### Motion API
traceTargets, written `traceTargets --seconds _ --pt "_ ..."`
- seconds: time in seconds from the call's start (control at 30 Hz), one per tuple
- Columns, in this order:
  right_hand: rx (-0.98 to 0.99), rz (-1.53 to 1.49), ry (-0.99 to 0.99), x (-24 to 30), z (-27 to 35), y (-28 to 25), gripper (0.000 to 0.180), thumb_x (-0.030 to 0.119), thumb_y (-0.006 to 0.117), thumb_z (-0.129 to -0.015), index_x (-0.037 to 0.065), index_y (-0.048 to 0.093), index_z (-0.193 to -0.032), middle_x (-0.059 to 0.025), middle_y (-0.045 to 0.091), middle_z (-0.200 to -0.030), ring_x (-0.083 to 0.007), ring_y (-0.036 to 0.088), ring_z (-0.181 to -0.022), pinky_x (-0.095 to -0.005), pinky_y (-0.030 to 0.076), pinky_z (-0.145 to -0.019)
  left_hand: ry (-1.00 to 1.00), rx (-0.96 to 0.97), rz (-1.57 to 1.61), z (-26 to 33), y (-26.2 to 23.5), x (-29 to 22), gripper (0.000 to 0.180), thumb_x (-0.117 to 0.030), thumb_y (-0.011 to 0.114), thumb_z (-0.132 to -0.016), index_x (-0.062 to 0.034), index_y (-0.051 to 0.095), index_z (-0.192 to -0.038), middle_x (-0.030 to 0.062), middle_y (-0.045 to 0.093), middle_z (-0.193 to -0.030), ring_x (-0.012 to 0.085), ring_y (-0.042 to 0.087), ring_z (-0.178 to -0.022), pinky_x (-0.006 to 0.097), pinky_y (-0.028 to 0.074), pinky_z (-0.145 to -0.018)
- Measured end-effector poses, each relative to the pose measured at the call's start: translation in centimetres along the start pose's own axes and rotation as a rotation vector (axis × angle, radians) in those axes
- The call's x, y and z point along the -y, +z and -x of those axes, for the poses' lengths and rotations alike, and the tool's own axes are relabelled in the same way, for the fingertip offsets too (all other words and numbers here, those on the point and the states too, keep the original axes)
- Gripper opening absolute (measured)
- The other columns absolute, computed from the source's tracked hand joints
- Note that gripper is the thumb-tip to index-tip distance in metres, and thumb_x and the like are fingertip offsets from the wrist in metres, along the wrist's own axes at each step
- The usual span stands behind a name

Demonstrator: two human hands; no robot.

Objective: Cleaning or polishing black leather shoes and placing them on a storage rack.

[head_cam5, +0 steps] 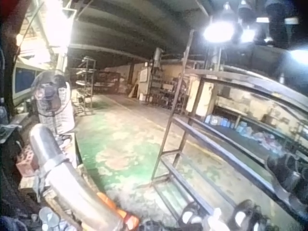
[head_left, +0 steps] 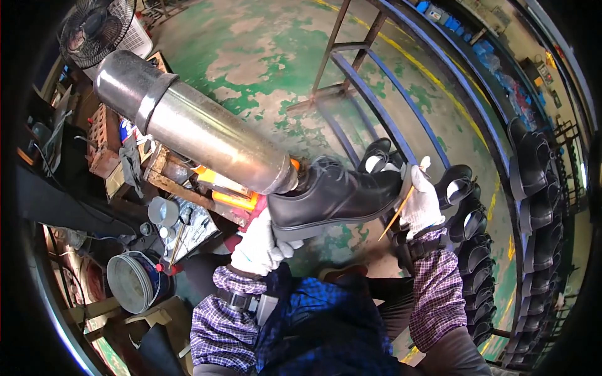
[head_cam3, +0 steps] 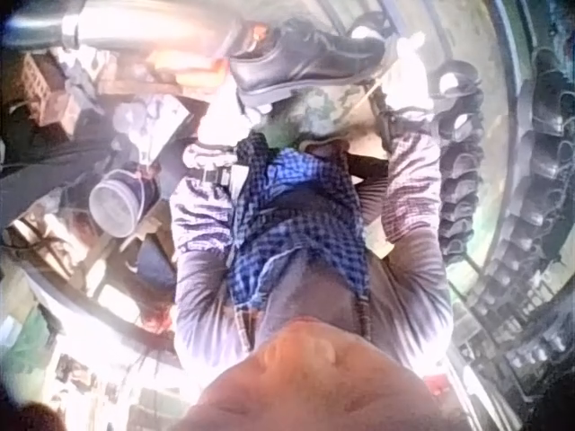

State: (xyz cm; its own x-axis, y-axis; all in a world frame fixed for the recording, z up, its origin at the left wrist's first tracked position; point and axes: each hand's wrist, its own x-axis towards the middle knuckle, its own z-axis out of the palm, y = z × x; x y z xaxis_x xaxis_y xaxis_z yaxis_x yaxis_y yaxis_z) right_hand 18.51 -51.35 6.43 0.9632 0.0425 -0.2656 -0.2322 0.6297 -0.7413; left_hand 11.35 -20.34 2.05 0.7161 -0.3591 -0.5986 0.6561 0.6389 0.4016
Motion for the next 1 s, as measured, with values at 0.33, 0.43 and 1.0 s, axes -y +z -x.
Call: traceTargets --seconds 0.33,0.43,1.0 --pt "0.117 -0.072 0.084 -1.7 3.3 1.7 0.036 0.020 0.065 -0.091 0.003 0.056 -0.122 -0.0134 0.062 -0.120 -0.0257 0.059 -0.110 -0.0373 0.046 -0.098 -0.183 -0.063 0.302 5.0 -4.0 3.3 0.034 -0.026 0.041 -0.100 0.0004 0.054 -0.116 0.0182 0.064 -0.092 0.0163 0.055 -0.054 0.016 0.037 -0.032" --pt "0.040 0.034 0.058 -0.9 3.1 2.5 0.036 0.020 0.064 -0.092 0.003 0.056 -0.122 -0.0131 0.062 -0.119 -0.0246 0.059 -0.110 -0.0372 0.048 -0.095 -0.140 -0.090 0.276 6.7 -1.6 4.2 0.026 -0.014 0.044 -0.095 0.0022 0.054 -0.112 0.0130 0.059 -0.073 0.0174 0.050 -0.041 0.022 0.035 -0.030" --pt "0.056 0.089 0.120 -0.4 -6.8 3.6 0.029 0.028 0.061 -0.095 0.002 0.060 -0.107 -0.0105 0.066 -0.101 -0.0209 0.062 -0.093 -0.0328 0.050 -0.085 -0.288 0.059 0.603 2.5 -0.4 4.8 0.044 -0.041 0.046 -0.096 -0.0023 0.057 -0.116 0.0104 0.062 -0.071 0.0133 0.045 -0.040 0.019 0.038 -0.034"
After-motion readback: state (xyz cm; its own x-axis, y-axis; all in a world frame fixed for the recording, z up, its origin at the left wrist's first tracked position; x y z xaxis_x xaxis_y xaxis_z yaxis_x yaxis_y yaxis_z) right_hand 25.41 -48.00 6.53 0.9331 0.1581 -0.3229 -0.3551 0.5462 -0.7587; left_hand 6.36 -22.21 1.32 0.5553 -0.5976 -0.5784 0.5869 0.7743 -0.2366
